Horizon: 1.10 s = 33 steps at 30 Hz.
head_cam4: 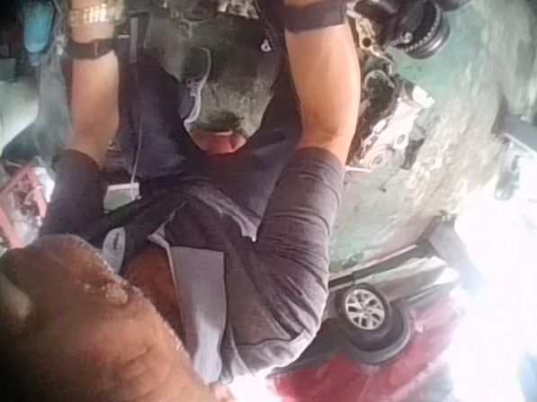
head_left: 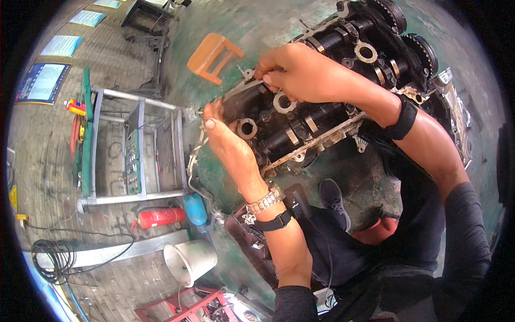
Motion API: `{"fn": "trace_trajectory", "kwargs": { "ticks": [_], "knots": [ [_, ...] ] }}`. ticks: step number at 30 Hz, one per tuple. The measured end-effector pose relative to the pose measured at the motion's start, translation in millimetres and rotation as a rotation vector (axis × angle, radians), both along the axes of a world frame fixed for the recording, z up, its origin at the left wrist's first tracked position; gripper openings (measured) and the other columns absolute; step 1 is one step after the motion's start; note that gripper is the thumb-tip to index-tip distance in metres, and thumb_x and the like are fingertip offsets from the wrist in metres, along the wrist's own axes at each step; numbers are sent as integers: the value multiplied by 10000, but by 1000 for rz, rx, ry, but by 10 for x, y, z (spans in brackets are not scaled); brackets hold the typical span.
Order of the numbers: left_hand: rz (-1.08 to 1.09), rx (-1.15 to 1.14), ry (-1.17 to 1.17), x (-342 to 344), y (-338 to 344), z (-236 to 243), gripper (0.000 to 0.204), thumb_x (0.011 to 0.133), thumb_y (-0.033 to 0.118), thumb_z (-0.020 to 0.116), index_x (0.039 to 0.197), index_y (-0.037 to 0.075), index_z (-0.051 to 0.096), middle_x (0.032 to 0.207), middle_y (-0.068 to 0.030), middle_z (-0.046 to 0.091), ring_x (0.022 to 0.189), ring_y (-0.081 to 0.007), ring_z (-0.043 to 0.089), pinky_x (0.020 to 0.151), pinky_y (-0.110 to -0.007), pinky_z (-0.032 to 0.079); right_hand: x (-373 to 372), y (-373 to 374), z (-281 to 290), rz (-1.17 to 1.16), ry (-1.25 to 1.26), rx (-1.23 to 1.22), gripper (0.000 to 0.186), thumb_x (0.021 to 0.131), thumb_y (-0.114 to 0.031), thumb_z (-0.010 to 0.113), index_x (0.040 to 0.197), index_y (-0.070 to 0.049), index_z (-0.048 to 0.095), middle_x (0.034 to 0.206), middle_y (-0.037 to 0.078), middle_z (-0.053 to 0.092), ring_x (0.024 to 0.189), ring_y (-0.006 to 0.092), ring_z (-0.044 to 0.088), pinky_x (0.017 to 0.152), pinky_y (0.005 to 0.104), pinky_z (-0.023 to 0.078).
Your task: The person measures an engine component using a thickness gauge and a wrench, sliding the gauge between parts of the cylinder head.
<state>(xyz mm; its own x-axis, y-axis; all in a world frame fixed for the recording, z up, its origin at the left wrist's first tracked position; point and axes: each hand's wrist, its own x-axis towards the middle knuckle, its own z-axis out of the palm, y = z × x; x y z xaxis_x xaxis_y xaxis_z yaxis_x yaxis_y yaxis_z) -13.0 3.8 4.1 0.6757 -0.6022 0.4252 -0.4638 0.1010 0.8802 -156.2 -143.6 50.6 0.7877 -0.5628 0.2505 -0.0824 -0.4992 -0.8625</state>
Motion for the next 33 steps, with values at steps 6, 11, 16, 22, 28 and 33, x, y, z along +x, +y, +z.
{"fn": "trace_trajectory", "kwargs": {
  "ticks": [6, 11, 16, 22, 28, 33],
  "knots": [
    [1, 16, -3, 18, -4, -25, 882, 1042, 677, 275, 1492, -74, 381, 1451, -204, 529, 1342, -313, 488, 1079, -436, 391, -40, 59, -65, -19, 25, -303, 210, 898, -30, 626, 1081, 53, 687, 888, 188, 723, 794, 282, 714, 729, 368, 552],
    [5, 21, -25, 43, -15, -44, 895, 1037, 689, 270, 1491, -75, 384, 1446, -200, 537, 1341, -313, 489, 1071, -438, 395, -31, 36, -95, -3, 22, -270, 219, 883, -49, 652, 1075, 50, 694, 912, 209, 723, 864, 327, 718, 771, 384, 551],
    [14, 26, -22, 79, -23, -69, 913, 1030, 698, 275, 1493, -81, 378, 1444, -206, 539, 1348, -317, 486, 1061, -435, 401, -57, 146, -128, 23, 61, -372, 216, 879, -54, 646, 1070, 33, 700, 858, 250, 697, 838, 406, 697, 758, 442, 550],
    [7, 30, -12, 76, -20, -69, 918, 1024, 706, 285, 1500, -74, 374, 1453, -221, 527, 1357, -324, 482, 1055, -430, 405, -79, 267, -147, 31, 8, -363, 203, 875, -53, 629, 1047, 34, 694, 809, 265, 677, 821, 444, 676, 745, 481, 551],
    [13, 43, 1, 83, -24, -64, 915, 1023, 709, 289, 1503, -65, 374, 1462, -216, 518, 1369, -314, 471, 1056, -434, 404, -73, 374, -108, 43, 80, -373, 156, 875, -80, 627, 965, 40, 671, 755, 262, 662, 776, 452, 673, 708, 509, 547],
    [5, 37, 36, 78, -38, -51, 915, 1018, 715, 300, 1496, -59, 387, 1455, -215, 516, 1363, -306, 473, 1053, -432, 410, -47, 485, -96, 104, 136, -413, 148, 877, -92, 623, 917, 51, 629, 704, 260, 647, 736, 462, 667, 669, 527, 539]
  ]
}}
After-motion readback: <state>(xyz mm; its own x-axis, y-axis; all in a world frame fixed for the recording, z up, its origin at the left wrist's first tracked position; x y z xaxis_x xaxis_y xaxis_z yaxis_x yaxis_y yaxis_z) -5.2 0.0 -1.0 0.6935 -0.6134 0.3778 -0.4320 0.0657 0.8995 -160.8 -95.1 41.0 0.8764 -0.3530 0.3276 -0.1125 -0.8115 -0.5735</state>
